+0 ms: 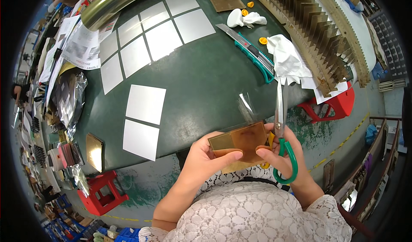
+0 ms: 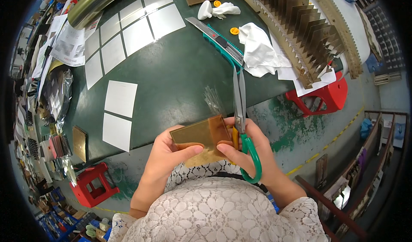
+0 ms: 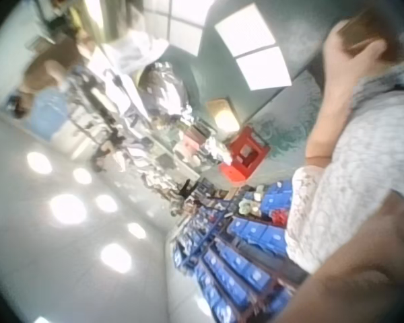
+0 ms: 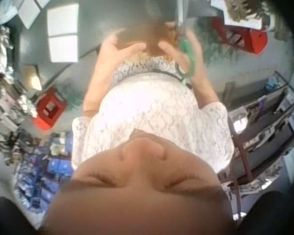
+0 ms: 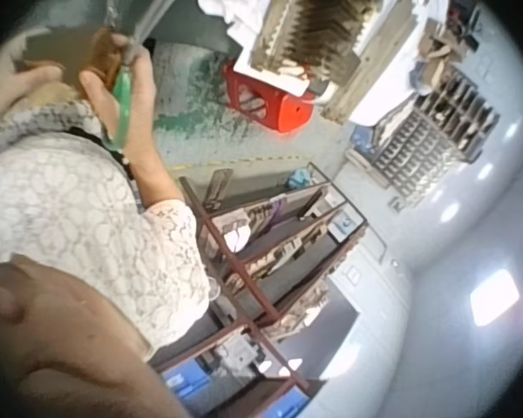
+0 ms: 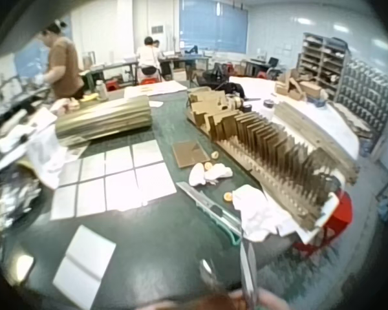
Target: The person uses green-handled scissors to trim the edges of small, square, gold-colored reflective sheets. They handle the sheets one by one, cutting off excess material and placing the trimmed pieces on the green workbench. The person also briefly handles a white square sheet during the process.
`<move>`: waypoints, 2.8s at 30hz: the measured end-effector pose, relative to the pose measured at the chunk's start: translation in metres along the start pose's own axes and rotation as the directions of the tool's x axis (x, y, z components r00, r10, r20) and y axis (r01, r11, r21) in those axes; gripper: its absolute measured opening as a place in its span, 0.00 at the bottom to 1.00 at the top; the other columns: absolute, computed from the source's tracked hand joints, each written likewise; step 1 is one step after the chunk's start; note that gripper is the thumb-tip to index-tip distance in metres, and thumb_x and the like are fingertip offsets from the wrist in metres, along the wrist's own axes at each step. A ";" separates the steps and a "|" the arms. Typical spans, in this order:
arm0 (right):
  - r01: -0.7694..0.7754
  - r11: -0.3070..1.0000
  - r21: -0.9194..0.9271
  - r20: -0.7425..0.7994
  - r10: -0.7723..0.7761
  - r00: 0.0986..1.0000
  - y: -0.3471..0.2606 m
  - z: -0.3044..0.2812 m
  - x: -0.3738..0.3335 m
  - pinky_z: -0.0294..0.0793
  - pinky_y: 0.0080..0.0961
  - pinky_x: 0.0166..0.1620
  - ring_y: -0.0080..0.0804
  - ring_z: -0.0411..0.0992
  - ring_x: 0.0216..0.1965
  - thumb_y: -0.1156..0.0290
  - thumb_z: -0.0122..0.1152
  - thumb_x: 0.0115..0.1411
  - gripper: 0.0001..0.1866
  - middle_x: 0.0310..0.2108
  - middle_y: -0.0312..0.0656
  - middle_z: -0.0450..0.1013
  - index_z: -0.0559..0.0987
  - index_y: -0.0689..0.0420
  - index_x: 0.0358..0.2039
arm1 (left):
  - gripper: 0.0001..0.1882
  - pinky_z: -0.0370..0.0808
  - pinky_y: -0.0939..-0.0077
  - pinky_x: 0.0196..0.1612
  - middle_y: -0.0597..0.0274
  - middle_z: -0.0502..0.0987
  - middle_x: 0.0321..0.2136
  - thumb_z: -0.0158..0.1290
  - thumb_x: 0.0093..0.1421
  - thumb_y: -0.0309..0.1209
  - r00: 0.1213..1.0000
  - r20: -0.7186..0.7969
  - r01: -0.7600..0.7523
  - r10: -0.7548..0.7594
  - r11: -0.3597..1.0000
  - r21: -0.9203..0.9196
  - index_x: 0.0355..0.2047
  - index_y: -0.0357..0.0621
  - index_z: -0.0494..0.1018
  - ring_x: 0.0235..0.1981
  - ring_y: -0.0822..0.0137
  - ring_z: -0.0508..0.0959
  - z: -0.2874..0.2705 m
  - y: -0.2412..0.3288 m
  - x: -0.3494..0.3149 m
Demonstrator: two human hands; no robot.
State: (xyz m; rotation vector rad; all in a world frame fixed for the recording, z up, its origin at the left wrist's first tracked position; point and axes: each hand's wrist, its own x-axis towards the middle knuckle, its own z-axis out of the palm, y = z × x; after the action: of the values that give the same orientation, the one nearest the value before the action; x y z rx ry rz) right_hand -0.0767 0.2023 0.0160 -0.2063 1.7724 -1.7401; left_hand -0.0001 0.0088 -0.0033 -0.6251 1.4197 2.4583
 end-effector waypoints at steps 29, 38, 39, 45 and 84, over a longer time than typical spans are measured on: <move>0.141 0.984 -0.110 -0.176 -0.159 0.971 0.010 -0.002 0.005 0.64 0.10 0.29 0.11 0.63 0.26 0.77 0.65 0.55 0.24 0.30 0.28 0.66 0.70 0.60 0.52 | 0.04 0.74 0.82 0.23 0.60 0.75 0.29 0.50 0.62 0.24 0.985 -0.115 -0.107 0.126 0.981 0.161 0.37 0.36 0.69 0.25 0.73 0.76 -0.018 -0.008 -0.023; 0.148 0.976 -0.158 -0.182 -0.176 0.967 0.003 0.001 0.005 0.61 0.08 0.31 0.12 0.60 0.28 0.80 0.65 0.54 0.30 0.29 0.28 0.63 0.65 0.62 0.57 | 0.03 0.67 0.88 0.21 0.66 0.73 0.25 0.54 0.60 0.23 0.989 -0.134 -0.024 0.064 0.961 0.277 0.32 0.37 0.70 0.21 0.81 0.72 -0.017 -0.011 -0.024; 0.140 0.982 -0.131 -0.190 -0.163 0.968 0.002 0.003 0.004 0.61 0.08 0.31 0.12 0.60 0.28 0.81 0.65 0.54 0.31 0.30 0.28 0.63 0.64 0.62 0.58 | 0.03 0.66 0.89 0.21 0.68 0.73 0.24 0.54 0.60 0.23 0.986 -0.134 -0.054 0.100 0.949 0.311 0.31 0.37 0.70 0.21 0.82 0.71 -0.017 -0.012 -0.025; 0.280 0.927 -0.251 -0.126 -0.318 0.940 0.013 0.008 0.003 0.69 0.12 0.39 0.19 0.69 0.37 0.82 0.63 0.54 0.36 0.34 0.33 0.65 0.58 0.61 0.62 | 0.06 0.60 0.89 0.19 0.71 0.69 0.19 0.58 0.54 0.19 0.915 -0.105 -0.253 0.390 0.757 0.602 0.25 0.38 0.72 0.18 0.84 0.66 0.005 -0.001 -0.025; 0.319 0.916 -0.241 -0.091 -0.349 0.933 0.010 0.015 0.005 0.70 0.16 0.43 0.20 0.69 0.40 0.85 0.60 0.56 0.34 0.54 0.46 0.65 0.55 0.64 0.59 | 0.05 0.60 0.86 0.18 0.70 0.71 0.17 0.57 0.57 0.23 0.926 -0.253 -0.066 0.280 0.780 0.622 0.27 0.38 0.72 0.15 0.81 0.65 -0.008 -0.007 -0.032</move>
State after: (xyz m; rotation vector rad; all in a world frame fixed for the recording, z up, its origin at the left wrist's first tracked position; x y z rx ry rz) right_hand -0.0690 0.1883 0.0061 -0.5295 2.1321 -1.8162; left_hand 0.0329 0.0059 0.0035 -0.7985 2.3532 1.8661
